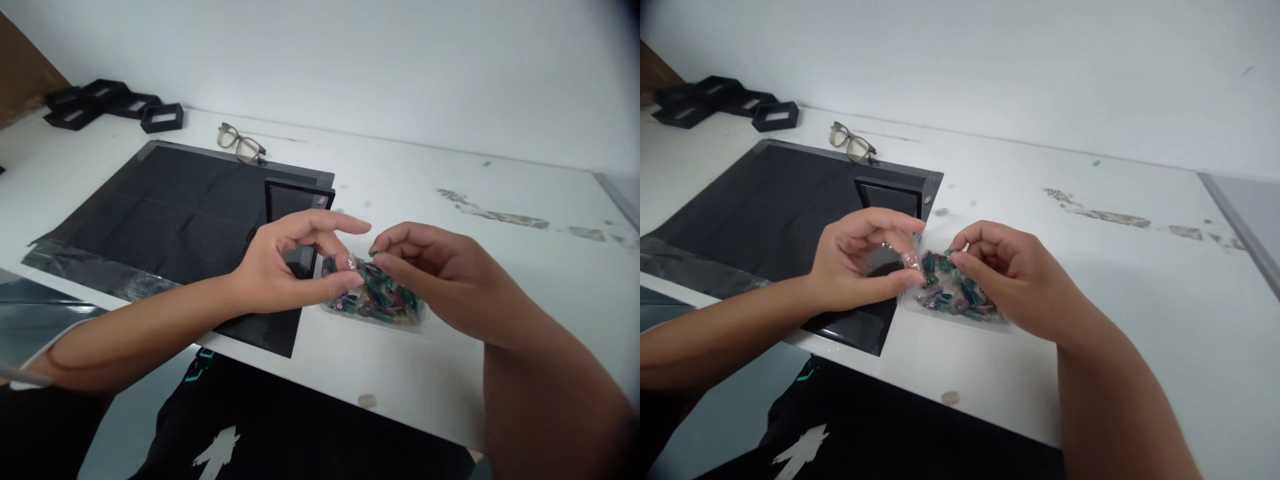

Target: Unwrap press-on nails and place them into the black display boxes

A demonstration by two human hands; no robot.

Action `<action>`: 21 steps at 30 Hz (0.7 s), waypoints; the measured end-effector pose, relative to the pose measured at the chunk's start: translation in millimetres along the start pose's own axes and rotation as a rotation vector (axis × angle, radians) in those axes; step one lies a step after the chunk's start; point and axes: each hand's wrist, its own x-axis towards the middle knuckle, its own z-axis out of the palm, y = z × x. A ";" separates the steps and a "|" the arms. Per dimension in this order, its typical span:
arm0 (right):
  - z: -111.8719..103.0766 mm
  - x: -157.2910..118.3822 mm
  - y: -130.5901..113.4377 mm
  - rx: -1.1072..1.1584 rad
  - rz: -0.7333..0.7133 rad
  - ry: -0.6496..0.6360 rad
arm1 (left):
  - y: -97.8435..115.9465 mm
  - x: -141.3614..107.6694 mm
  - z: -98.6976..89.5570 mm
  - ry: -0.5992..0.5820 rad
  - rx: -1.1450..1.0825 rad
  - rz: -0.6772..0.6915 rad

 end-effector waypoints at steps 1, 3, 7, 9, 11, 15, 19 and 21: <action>0.5 0.5 2.1 -0.042 0.020 0.000 | 0.4 -0.7 -0.5 -0.025 -0.020 -0.020; 2.0 1.9 6.4 -0.161 0.065 -0.010 | 1.2 -1.2 -1.3 -0.070 -0.074 -0.040; -2.1 6.3 16.9 -0.567 0.166 0.104 | 2.5 0.1 -1.9 -0.066 -0.240 -0.027; -11.9 8.1 23.9 -0.750 0.229 0.213 | 2.9 0.6 -2.3 -0.063 -0.346 -0.019; -24.6 8.2 30.2 -0.869 0.291 0.319 | 3.4 0.6 -3.3 -0.085 -0.445 -0.053; -33.7 2.7 28.7 -0.877 0.125 0.586 | 5.9 0.3 -6.2 -0.198 -0.553 -0.217; -3.8 -4.7 7.6 -0.383 -0.298 0.482 | 6.1 -0.4 -4.3 -0.336 -0.656 -0.333; 13.2 -7.6 -2.1 -0.180 -0.421 0.303 | 4.5 -0.5 -1.2 -0.334 -0.770 -0.396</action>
